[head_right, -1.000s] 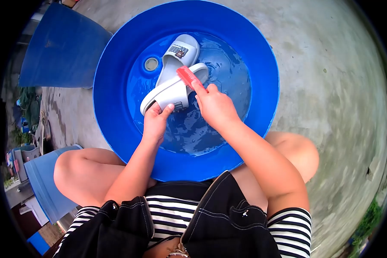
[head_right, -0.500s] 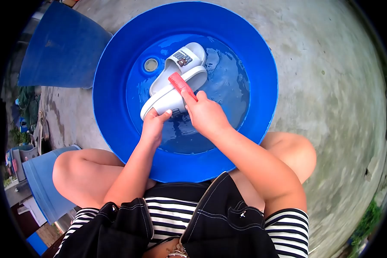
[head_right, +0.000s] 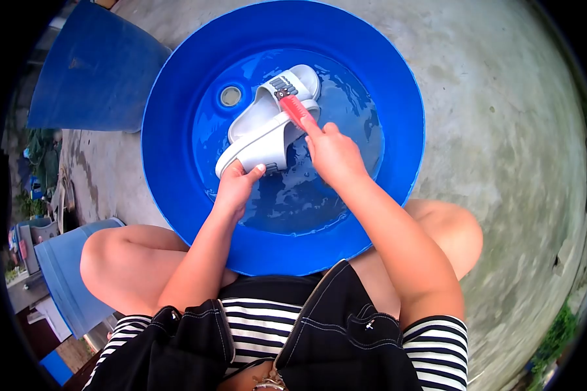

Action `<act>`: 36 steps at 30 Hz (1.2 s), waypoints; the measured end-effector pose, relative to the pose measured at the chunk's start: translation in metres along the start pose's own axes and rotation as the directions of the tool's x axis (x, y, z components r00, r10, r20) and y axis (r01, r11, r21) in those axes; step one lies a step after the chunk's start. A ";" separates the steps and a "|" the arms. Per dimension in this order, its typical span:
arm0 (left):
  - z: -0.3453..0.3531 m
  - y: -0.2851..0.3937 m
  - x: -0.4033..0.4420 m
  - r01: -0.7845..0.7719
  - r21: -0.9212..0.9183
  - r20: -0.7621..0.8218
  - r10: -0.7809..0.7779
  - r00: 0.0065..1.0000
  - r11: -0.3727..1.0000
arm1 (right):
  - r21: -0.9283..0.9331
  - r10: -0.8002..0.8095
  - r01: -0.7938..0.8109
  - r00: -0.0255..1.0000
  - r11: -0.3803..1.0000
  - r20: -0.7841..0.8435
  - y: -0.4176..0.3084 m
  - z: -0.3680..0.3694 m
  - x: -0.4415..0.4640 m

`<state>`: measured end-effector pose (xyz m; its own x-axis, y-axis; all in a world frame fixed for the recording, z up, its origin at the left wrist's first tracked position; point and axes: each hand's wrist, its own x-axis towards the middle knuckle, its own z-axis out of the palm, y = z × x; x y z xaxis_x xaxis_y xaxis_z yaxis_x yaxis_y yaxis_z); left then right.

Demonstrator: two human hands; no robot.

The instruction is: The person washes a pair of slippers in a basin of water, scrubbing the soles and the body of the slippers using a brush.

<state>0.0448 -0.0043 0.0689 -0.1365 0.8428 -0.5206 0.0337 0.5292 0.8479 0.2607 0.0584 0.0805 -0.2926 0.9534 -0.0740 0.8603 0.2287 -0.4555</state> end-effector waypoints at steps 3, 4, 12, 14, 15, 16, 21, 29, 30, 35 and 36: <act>0.000 -0.005 0.001 -0.017 0.058 0.011 0.016 1.000 0.998 | -0.004 0.093 -0.093 0.996 0.996 -0.007 0.019 0.002 0.012; 0.000 -0.005 0.002 -0.018 0.057 0.012 0.017 1.000 0.998 | 0.020 0.013 -0.014 1.000 1.000 0.027 0.006 -0.001 0.005; 0.002 -0.002 0.001 0.009 -0.013 -0.003 -0.009 1.000 1.000 | 0.019 0.073 -0.073 0.997 0.997 -0.006 0.008 0.002 0.006; -0.001 -0.001 0.001 -0.004 0.077 0.026 0.002 1.000 0.997 | 0.031 0.062 -0.063 0.998 0.998 0.017 0.005 0.001 0.007; 0.000 0.000 0.002 -0.006 0.075 0.026 0.004 1.000 0.997 | 0.046 0.052 -0.054 0.998 0.997 0.039 0.001 -0.001 0.006; 0.002 0.000 0.001 -0.003 0.033 0.001 0.003 1.000 0.999 | 0.118 -0.058 0.055 0.998 0.991 0.021 -0.013 0.001 -0.007; 0.000 -0.007 0.005 0.040 -0.055 -0.007 -0.041 0.999 0.998 | 0.211 -0.139 0.122 0.988 0.970 0.070 -0.024 0.008 -0.021; 0.006 -0.002 -0.001 0.031 -0.016 -0.030 -0.031 0.999 0.999 | 0.131 -0.026 0.019 0.998 0.991 0.055 -0.021 0.009 -0.020; 0.005 -0.001 0.000 0.054 -0.064 -0.046 -0.057 0.997 0.997 | 0.148 -0.064 0.046 0.991 0.988 0.120 -0.029 0.010 -0.027; 0.003 0.006 0.000 0.026 -0.007 0.018 -0.026 0.999 1.000 | -0.012 0.211 -0.210 0.977 0.978 0.018 0.041 0.006 0.017; 0.003 0.006 0.001 0.025 -0.010 0.015 -0.025 1.000 1.000 | -0.034 0.290 -0.290 0.957 0.957 0.002 0.059 0.008 0.022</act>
<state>0.0479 -0.0002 0.0737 -0.1222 0.8308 -0.5430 0.0204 0.5491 0.8355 0.3011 0.0914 0.0446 -0.0314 0.9784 -0.2045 0.9220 -0.0507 -0.3839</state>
